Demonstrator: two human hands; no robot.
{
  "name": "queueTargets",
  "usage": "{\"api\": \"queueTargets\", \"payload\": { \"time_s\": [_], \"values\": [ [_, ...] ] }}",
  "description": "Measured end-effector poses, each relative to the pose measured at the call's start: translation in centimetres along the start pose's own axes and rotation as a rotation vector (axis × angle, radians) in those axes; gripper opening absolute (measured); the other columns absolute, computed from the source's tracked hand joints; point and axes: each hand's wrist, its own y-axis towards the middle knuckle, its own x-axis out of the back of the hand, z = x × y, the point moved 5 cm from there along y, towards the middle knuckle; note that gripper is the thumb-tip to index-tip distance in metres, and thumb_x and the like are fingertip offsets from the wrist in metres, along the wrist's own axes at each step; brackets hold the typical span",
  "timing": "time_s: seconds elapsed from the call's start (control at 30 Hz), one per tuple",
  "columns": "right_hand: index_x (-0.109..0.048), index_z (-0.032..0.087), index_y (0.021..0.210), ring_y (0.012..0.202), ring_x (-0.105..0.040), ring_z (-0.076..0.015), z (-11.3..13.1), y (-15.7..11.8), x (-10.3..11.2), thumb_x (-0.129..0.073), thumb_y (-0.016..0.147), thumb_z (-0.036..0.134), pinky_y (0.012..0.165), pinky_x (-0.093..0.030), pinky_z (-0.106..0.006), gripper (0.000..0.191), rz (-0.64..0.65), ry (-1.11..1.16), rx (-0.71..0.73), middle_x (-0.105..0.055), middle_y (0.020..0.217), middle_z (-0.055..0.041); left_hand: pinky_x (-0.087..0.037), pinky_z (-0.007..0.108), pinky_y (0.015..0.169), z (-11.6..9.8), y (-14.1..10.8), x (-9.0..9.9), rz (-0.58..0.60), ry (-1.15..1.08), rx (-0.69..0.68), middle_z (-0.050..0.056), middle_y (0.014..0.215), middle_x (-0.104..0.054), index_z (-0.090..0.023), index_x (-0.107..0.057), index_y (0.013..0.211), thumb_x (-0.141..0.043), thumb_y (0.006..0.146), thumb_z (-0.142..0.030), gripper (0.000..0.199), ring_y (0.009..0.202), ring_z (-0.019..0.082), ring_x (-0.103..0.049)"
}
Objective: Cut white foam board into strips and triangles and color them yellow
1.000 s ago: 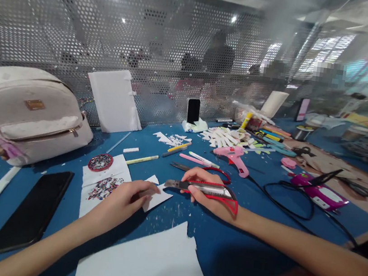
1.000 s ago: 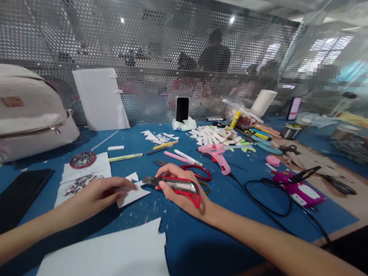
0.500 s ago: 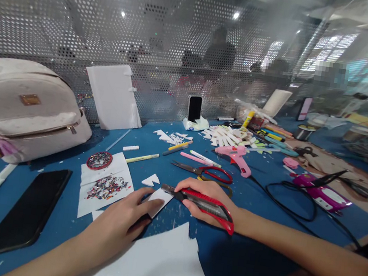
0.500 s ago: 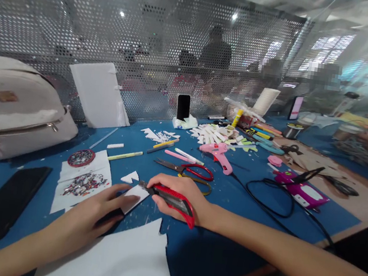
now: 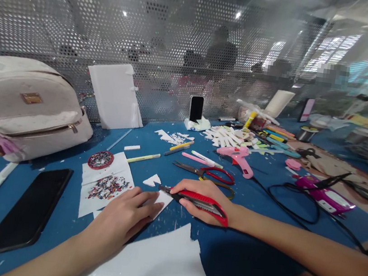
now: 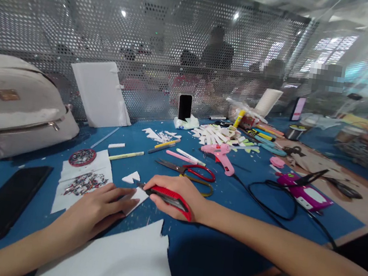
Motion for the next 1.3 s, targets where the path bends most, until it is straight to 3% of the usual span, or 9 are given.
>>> {"api": "queueTargets", "payload": {
  "time_s": [0.23,0.37,0.6,0.87,1.0,1.2,1.3],
  "values": [
    [-0.063,0.022,0.116,0.086,-0.071,-0.018,-0.3,0.3,-0.3,-0.052,0.093,0.023,0.076,-0.051,-0.026,0.025,-0.01,-0.03,0.028,-0.074,0.103,-0.0045,-0.053,0.049,0.092,0.3,0.1,-0.5,-0.02,0.021,-0.038,0.011,0.132,-0.064,-0.023,-0.059,0.134,-0.053,0.103,-0.024,0.032,0.112,0.03,-0.06],
    [-0.062,0.021,0.112,0.075,-0.067,-0.0164,-0.3,0.4,-0.6,-0.05,0.09,0.02,0.07,-0.05,-0.025,0.025,-0.002,-0.042,0.053,-0.073,0.094,-0.0041,-0.054,0.047,0.091,0.3,0.2,-1.0,-0.052,0.013,-0.059,0.013,0.129,-0.064,-0.02,-0.06,0.131,-0.049,0.103,-0.019,0.029,0.112,0.03,-0.061],
    [-0.06,0.019,0.107,0.079,-0.068,-0.0178,1.0,0.1,-0.4,-0.048,0.086,0.014,0.073,-0.052,-0.026,0.025,0.046,-0.129,0.152,-0.071,0.091,-0.0061,-0.056,0.044,0.087,0.2,0.2,-1.4,-0.059,0.045,-0.073,0.013,0.125,-0.065,-0.017,-0.058,0.131,-0.047,0.105,-0.019,0.028,0.107,0.029,-0.061],
    [-0.059,0.017,0.102,0.068,-0.063,-0.0166,1.2,0.1,-1.2,-0.048,0.08,0.013,0.065,-0.048,-0.026,0.025,-0.02,-0.222,0.219,-0.068,0.081,-0.0043,-0.055,0.044,0.082,0.4,0.4,-1.4,-0.1,-0.017,-0.105,0.013,0.118,-0.064,-0.014,-0.06,0.126,-0.05,0.103,-0.016,0.025,0.101,0.028,-0.059],
    [-0.059,0.016,0.104,0.073,-0.063,-0.018,1.5,-0.5,-1.0,-0.048,0.08,0.012,0.068,-0.05,-0.027,0.027,-0.035,-0.203,0.273,-0.069,0.085,-0.0065,-0.055,0.043,0.083,0.2,0.6,-1.1,-0.07,-0.043,-0.099,0.013,0.117,-0.064,-0.014,-0.06,0.125,-0.048,0.104,-0.016,0.025,0.102,0.028,-0.059],
    [-0.057,0.019,0.097,0.061,-0.054,-0.0151,2.1,-2.5,0.4,-0.048,0.076,0.01,0.059,-0.041,-0.025,0.024,0.001,-0.188,0.198,-0.059,0.07,-0.0002,-0.055,0.044,0.083,0.0,0.5,-0.9,-0.056,-0.068,-0.088,0.013,0.116,-0.064,-0.014,-0.06,0.127,-0.046,0.105,-0.017,0.027,0.104,0.029,-0.058],
    [-0.058,0.019,0.101,0.063,-0.056,-0.0152,2.4,-3.7,0.5,-0.049,0.078,0.012,0.061,-0.042,-0.026,0.026,0.041,-0.182,0.191,-0.062,0.075,-0.0009,-0.055,0.043,0.082,0.1,0.3,-1.0,-0.061,-0.083,-0.09,0.013,0.115,-0.063,-0.016,-0.06,0.127,-0.045,0.106,-0.018,0.027,0.103,0.028,-0.058]
  ]
}}
